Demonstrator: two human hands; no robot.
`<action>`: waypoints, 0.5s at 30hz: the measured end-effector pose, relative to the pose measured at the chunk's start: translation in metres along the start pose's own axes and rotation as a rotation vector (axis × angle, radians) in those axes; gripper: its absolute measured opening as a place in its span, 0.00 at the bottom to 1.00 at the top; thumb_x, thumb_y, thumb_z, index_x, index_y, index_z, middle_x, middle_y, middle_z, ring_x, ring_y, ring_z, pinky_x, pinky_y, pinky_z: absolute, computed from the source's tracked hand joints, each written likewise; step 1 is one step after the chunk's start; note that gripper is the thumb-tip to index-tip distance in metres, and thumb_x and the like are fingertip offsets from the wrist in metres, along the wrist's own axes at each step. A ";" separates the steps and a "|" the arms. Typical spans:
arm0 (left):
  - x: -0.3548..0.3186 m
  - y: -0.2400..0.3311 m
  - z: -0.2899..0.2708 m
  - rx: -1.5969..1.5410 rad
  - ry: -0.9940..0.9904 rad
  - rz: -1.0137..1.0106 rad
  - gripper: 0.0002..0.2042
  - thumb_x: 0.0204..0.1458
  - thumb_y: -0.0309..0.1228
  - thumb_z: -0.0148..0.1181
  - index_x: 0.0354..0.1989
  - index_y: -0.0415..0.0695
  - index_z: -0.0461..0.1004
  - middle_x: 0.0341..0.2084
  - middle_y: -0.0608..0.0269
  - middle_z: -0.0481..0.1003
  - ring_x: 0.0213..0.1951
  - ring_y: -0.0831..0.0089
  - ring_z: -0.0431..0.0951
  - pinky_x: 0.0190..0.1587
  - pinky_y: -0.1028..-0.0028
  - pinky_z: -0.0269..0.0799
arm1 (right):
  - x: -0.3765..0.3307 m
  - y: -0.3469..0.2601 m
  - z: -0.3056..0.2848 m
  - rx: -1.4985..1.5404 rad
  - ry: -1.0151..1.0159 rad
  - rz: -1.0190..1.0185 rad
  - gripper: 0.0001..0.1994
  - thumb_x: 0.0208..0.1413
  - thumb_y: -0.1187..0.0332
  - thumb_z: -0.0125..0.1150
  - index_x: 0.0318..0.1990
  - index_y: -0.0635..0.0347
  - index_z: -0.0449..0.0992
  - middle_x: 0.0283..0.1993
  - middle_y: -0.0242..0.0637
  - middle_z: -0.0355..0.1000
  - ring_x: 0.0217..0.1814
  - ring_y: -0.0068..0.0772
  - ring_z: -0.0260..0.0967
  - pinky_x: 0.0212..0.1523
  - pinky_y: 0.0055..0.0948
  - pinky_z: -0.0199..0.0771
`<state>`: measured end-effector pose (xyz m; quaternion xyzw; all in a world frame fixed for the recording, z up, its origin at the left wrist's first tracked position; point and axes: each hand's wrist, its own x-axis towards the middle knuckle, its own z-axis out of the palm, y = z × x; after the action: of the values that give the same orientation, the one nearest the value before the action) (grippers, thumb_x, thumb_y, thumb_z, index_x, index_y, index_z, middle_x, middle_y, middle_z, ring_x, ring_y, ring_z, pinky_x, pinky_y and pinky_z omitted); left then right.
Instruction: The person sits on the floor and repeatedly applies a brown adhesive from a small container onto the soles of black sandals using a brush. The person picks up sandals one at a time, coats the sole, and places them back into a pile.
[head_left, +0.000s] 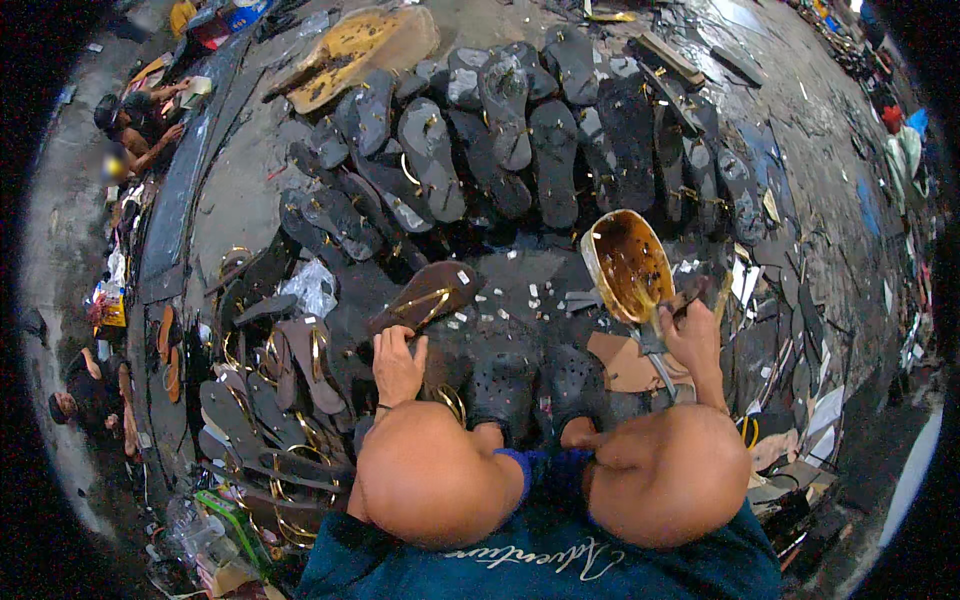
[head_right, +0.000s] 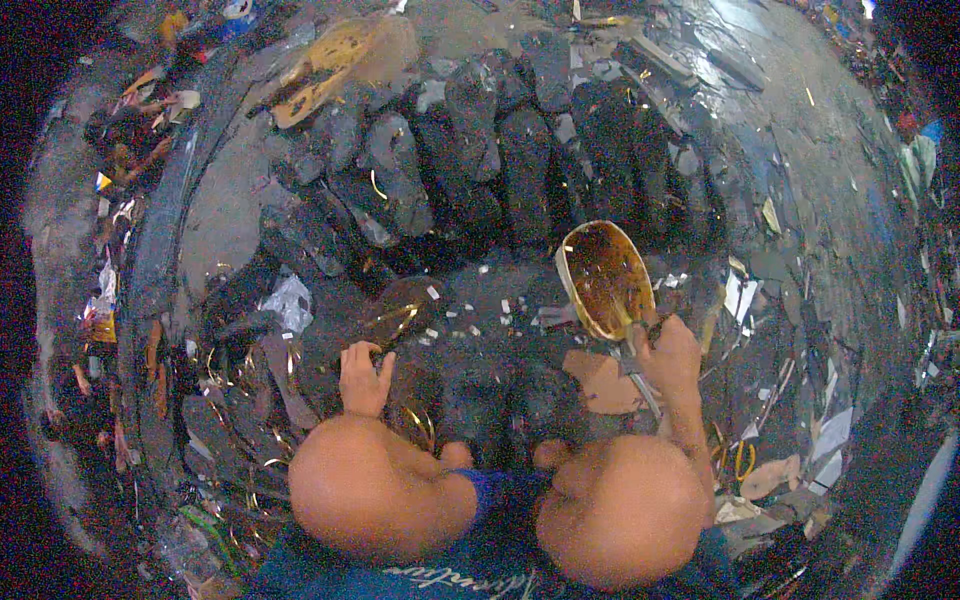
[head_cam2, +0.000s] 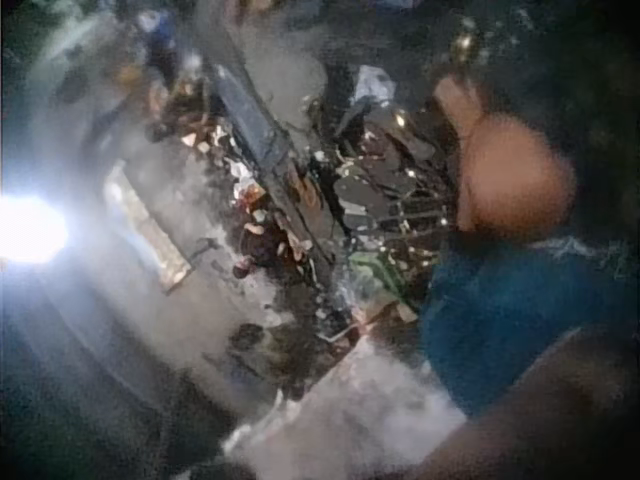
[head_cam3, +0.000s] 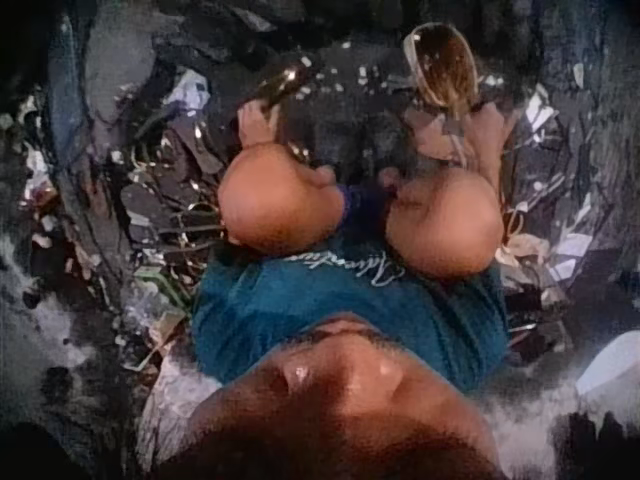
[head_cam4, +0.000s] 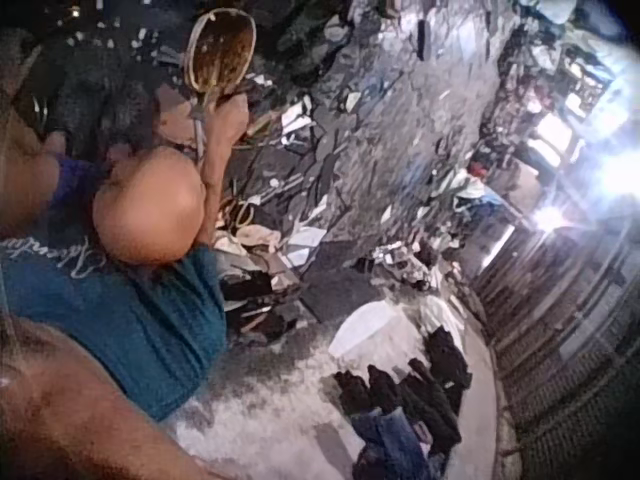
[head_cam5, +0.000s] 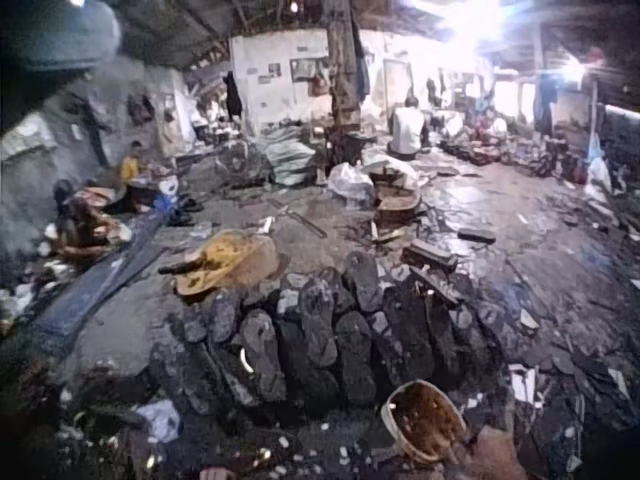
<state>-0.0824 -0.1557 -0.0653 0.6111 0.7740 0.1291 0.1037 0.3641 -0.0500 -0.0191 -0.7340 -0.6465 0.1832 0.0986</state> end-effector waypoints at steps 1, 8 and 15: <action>0.015 0.011 0.013 -0.017 -0.018 0.088 0.20 0.44 0.35 0.67 0.45 0.39 0.71 0.43 0.55 0.72 0.48 0.54 0.67 0.54 0.60 0.63 | -0.001 0.003 -0.016 -0.032 -0.004 -0.006 0.24 0.52 0.50 0.63 0.32 0.69 0.73 0.29 0.56 0.72 0.34 0.60 0.72 0.34 0.50 0.71; 0.068 0.041 0.020 -0.421 -0.115 0.238 0.11 0.55 0.30 0.59 0.46 0.40 0.76 0.45 0.48 0.76 0.44 0.53 0.78 0.49 0.60 0.71 | -0.010 -0.016 -0.037 0.078 -0.258 -0.032 0.21 0.49 0.55 0.66 0.41 0.65 0.76 0.35 0.53 0.77 0.41 0.52 0.76 0.44 0.42 0.73; 0.096 0.090 0.090 -0.305 -0.488 0.532 0.27 0.54 0.49 0.59 0.60 0.48 0.69 0.67 0.49 0.55 0.70 0.49 0.47 0.70 0.56 0.44 | 0.004 -0.056 -0.036 0.929 -0.259 -0.013 0.14 0.57 0.63 0.63 0.42 0.68 0.77 0.41 0.38 0.76 0.42 0.30 0.72 0.44 0.31 0.72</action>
<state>0.0065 -0.0364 -0.1216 0.7807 0.5133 0.1156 0.3373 0.3275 -0.0347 0.0351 -0.5792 -0.5080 0.5420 0.3357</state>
